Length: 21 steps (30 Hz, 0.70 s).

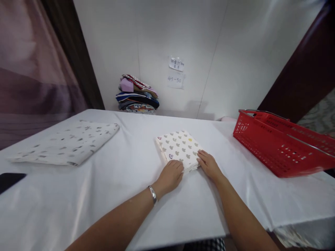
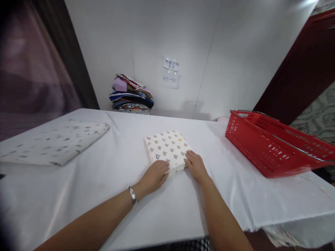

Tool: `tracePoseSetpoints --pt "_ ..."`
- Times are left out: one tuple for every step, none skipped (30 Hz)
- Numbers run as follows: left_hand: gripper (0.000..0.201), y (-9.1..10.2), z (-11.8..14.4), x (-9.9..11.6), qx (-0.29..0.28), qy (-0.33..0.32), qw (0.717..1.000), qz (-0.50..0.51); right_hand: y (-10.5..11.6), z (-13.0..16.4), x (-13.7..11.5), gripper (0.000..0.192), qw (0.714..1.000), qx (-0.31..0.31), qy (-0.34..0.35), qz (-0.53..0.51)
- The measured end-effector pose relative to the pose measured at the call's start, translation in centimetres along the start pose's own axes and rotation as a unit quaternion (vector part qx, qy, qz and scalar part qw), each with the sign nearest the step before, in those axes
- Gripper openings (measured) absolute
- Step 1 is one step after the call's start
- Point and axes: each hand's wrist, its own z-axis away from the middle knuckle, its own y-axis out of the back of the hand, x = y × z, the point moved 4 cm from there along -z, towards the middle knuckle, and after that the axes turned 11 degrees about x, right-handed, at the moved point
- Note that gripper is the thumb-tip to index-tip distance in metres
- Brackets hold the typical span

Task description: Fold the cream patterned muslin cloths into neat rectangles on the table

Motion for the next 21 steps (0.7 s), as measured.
tracePoseSetpoints --pt "0.011 0.0 0.0 0.1 -0.003 0.0 1.0 -0.002 0.1 0.0 -0.3 0.037 1.0 0.014 -0.002 0.016" --pt "0.01 -0.1 0.0 0.2 -0.006 0.0 1.0 -0.005 0.1 -0.1 -0.7 0.036 0.999 0.03 0.002 0.031" --pt "0.01 -0.1 0.0 0.2 -0.009 0.001 1.0 -0.007 0.1 -0.2 -1.2 0.037 0.998 0.045 0.011 0.042" --pt "0.01 -0.1 0.0 0.3 -0.01 0.001 1.0 -0.007 0.0 -0.3 -1.8 0.038 0.997 0.052 0.023 0.048" --pt "0.01 -0.2 0.0 0.3 -0.011 0.002 1.0 -0.006 -0.3 -0.4 -2.3 0.039 0.997 0.047 0.035 0.051" --pt "0.011 -0.2 0.1 0.3 -0.012 0.002 1.0 -0.002 -0.7 -0.5 -2.7 0.04 0.997 0.031 0.043 0.051" --pt "0.012 -0.3 0.1 0.3 -0.011 0.003 1.0 0.003 -1.2 -0.5 -3.0 0.04 0.998 0.008 0.046 0.051" --pt "0.011 -0.2 0.1 0.4 -0.011 0.002 1.0 0.008 -1.6 -0.5 -3.2 0.041 0.998 -0.014 0.043 0.052" --pt "0.01 -0.2 0.1 0.4 -0.01 0.001 1.0 0.013 -2.0 -0.4 -3.2 0.042 0.997 -0.029 0.037 0.055" --pt "0.009 -0.1 0.1 0.4 -0.01 0.001 1.0 0.016 -2.3 -0.3 -3.2 0.043 0.997 -0.038 0.033 0.058" --pt "0.01 0.0 0.1 0.5 -0.011 0.001 1.0 0.019 -2.4 -0.2 -3.1 0.043 0.997 -0.04 0.03 0.06" --pt "0.011 0.1 0.1 0.5 -0.013 0.002 1.0 0.023 -2.5 -0.2 -3.1 0.043 0.997 -0.037 0.029 0.062" --pt "0.014 0.2 0.1 0.4 -0.014 0.004 0.999 0.029 -2.5 -0.1 -3.0 0.043 0.997 -0.033 0.029 0.063" --pt "0.016 0.4 0.0 0.3 -0.014 0.007 0.999 0.037 -2.5 -0.1 -2.9 0.043 0.997 -0.029 0.03 0.064" --pt "0.019 0.6 0.0 0.2 -0.009 0.013 0.999 0.047 -2.4 -0.2 -2.7 0.043 0.997 -0.024 0.029 0.065" --pt "0.022 0.8 -0.1 -0.1 0.002 0.02 0.998 0.058 -2.3 -0.4 -2.4 0.042 0.997 -0.016 0.025 0.067" --pt "0.024 1.1 -0.2 -0.5 0.018 0.03 0.997 0.067 -2.1 -0.6 -2.1 0.042 0.997 -0.008 0.019 0.07" --pt "0.025 1.4 -0.2 -1.0 0.042 0.048 0.995 0.072 -2.0 -1.0 -1.5 0.043 0.997 0.003 0.008 0.072" --pt "0.024 1.6 -0.2 -1.7 0.069 0.072 0.992 0.073 -1.8 -1.4 -0.8 0.043 0.997 0.014 -0.011 0.073" --pt "0.022 1.9 -0.1 -2.4 0.097 0.104 0.987 0.069 -1.7 -1.8 0.0 0.044 0.996 0.022 -0.038 0.074" --pt "0.019 2.0 0.0 -3.3 0.122 0.142 0.98 0.063 -1.7 -2.3 1.0 0.045 0.995 0.025 -0.07 0.072"
